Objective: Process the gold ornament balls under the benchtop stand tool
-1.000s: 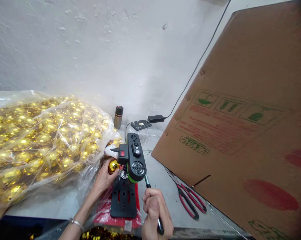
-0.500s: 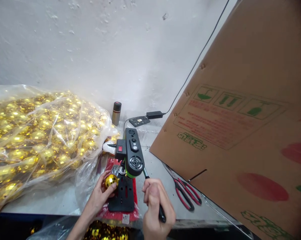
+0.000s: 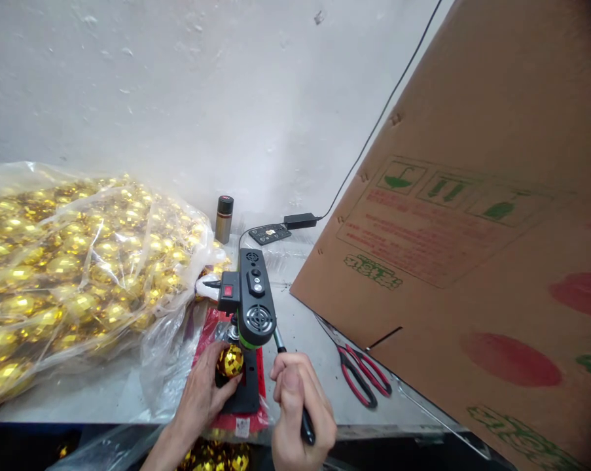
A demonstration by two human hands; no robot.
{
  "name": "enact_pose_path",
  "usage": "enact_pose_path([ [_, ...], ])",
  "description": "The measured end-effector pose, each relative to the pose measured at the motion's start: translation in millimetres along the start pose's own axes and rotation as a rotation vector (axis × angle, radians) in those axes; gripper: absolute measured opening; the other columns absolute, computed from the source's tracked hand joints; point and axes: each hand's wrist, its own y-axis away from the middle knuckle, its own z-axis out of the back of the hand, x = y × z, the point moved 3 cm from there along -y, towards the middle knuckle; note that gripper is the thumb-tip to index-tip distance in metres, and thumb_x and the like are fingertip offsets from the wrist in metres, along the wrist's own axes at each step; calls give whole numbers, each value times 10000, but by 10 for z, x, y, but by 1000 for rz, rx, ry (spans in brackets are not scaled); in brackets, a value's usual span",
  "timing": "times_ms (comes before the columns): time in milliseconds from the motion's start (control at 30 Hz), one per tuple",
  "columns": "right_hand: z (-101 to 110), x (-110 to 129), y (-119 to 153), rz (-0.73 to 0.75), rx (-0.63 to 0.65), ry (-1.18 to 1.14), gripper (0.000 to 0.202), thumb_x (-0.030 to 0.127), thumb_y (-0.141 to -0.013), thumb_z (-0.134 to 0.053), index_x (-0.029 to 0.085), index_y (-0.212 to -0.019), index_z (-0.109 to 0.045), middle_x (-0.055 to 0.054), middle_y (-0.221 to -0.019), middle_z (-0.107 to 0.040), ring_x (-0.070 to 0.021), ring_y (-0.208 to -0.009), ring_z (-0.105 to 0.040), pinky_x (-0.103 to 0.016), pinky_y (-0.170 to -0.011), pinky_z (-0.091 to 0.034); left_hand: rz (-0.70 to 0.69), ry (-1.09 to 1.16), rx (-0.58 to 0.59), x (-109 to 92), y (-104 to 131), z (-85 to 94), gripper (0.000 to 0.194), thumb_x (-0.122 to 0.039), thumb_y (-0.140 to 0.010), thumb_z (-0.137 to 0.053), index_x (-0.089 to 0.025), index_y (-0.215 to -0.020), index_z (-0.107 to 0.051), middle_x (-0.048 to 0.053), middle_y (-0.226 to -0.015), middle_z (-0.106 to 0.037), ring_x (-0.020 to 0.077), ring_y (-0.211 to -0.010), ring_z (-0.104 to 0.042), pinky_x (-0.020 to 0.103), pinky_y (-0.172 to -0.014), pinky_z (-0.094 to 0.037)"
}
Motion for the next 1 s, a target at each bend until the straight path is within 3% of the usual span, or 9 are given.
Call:
enact_pose_path([
  [200,6,-17,38,9,1,-2,324,82,-1074,-436,222,-793,-514,29,-705,-510,-102,-644,-549,-226,-579,-431,-72,-71,-18,-6,21,-40,423,-369,-847,-753,-229,-1244,-710,140,-1243,-793,352,-1126,-769,533,-976,-639],
  [400,-27,66,55,-107,-44,-30,337,44,-1056,-436,215,-781,-529,16,-726,-543,-120,-655,-551,-266,-618,-425,-20,-149,-27,-7,61,-139,442,-413,-830,-768,-234,-1233,-732,111,-1103,-814,356,-1008,-761,556,-915,-615],
  [667,-41,-35,329,-187,-98,-8,352,70,-1058,-445,220,-751,-525,15,-767,-581,-129,-689,-574,-293,-669,-414,65,-134,21,-26,55,-154,458,-417,-819,-755,-237,-1241,-743,122,-1171,-796,366,-1078,-722,557,-972,-574],
  [867,-41,-194,509,-131,-95,68,403,201,-1133,-378,233,-754,-512,32,-758,-580,-134,-689,-558,-341,-911,-478,79,-120,19,-23,52,-161,471,-438,-804,-767,-238,-1230,-746,121,-1159,-799,372,-1062,-727,555,-958,-575],
  [1000,-62,-234,552,-142,-123,83,425,241,-1142,-386,229,-731,-495,31,-762,-570,-133,-719,-553,-339,-948,-483,88,-122,24,-1,59,-188,488,-435,-789,-772,-229,-1229,-744,134,-1176,-795,388,-1082,-729,578,-965,-571],
])
